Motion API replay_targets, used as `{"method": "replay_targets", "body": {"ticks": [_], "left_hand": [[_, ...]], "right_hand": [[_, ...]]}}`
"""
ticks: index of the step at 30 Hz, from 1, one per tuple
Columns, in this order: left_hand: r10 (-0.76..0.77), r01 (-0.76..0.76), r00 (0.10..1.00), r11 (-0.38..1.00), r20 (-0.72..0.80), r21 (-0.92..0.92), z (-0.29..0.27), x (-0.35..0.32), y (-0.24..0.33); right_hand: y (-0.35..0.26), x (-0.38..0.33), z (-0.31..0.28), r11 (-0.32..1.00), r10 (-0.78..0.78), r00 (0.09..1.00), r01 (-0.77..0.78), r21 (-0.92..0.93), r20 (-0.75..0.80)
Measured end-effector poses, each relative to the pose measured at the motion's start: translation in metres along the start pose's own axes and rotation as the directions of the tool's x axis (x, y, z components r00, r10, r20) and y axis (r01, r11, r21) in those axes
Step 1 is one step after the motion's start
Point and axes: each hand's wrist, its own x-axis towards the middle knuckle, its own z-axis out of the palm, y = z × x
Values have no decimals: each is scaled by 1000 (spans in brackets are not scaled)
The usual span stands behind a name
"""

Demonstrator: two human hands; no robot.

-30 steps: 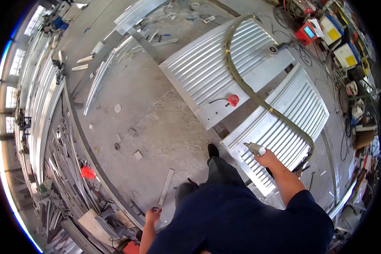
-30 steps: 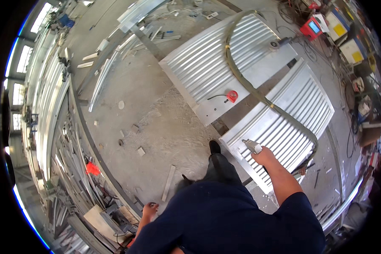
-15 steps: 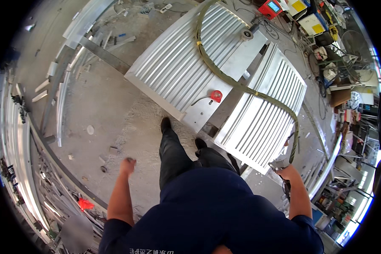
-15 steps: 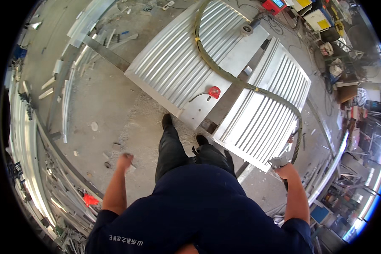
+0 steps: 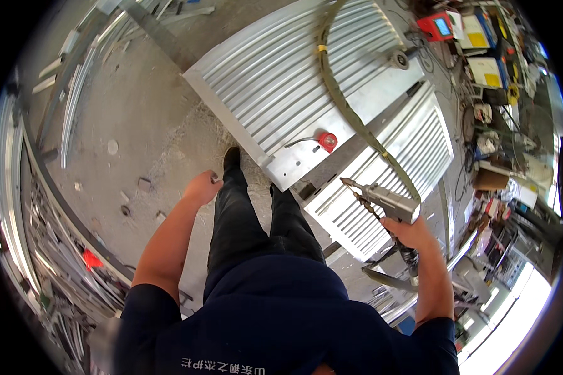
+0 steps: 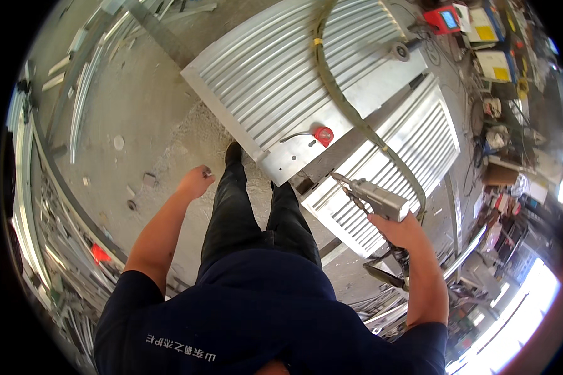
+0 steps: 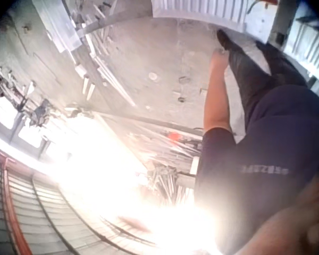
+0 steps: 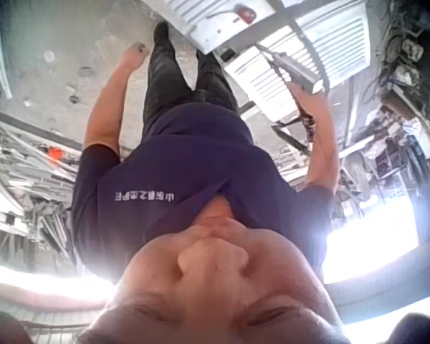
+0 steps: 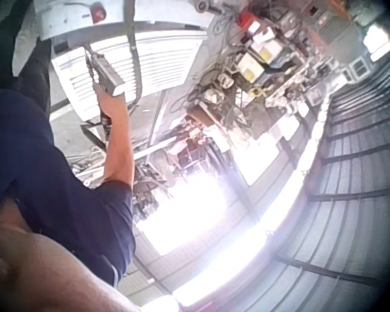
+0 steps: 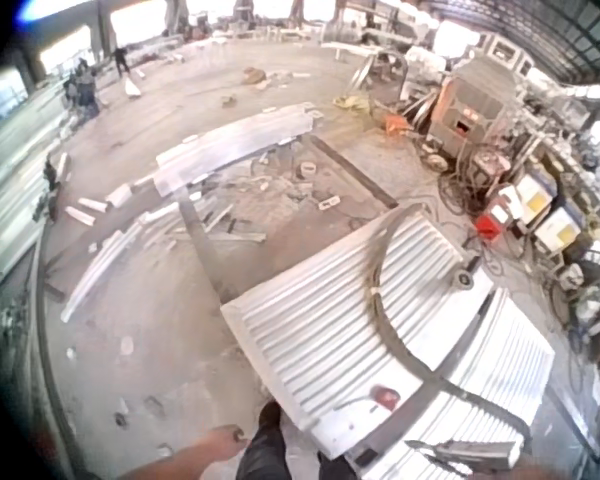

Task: The person uses a handheld welding tool to join a metal strip to a corrugated metal sheet. They reposition the sheet and continue welding along the edges, then use a handheld grinder to smooth the welded seams.

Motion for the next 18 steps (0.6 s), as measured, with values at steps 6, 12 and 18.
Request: {"method": "replay_targets", "body": {"ticks": [6, 12, 18], "left_hand": [[127, -128, 991, 991, -41, -42, 68, 3, 55], [371, -370, 924, 929, -97, 21, 151, 58, 127], [523, -469, 839, 835, -151, 288, 219, 119, 169]], "right_hand": [[-44, 93, -31, 977, -69, 981, 103, -189, 180], [-134, 147, -33, 936, 128, 957, -29, -352, 261], [-149, 208, 1, 965, -180, 961, 214, -149, 209]]}}
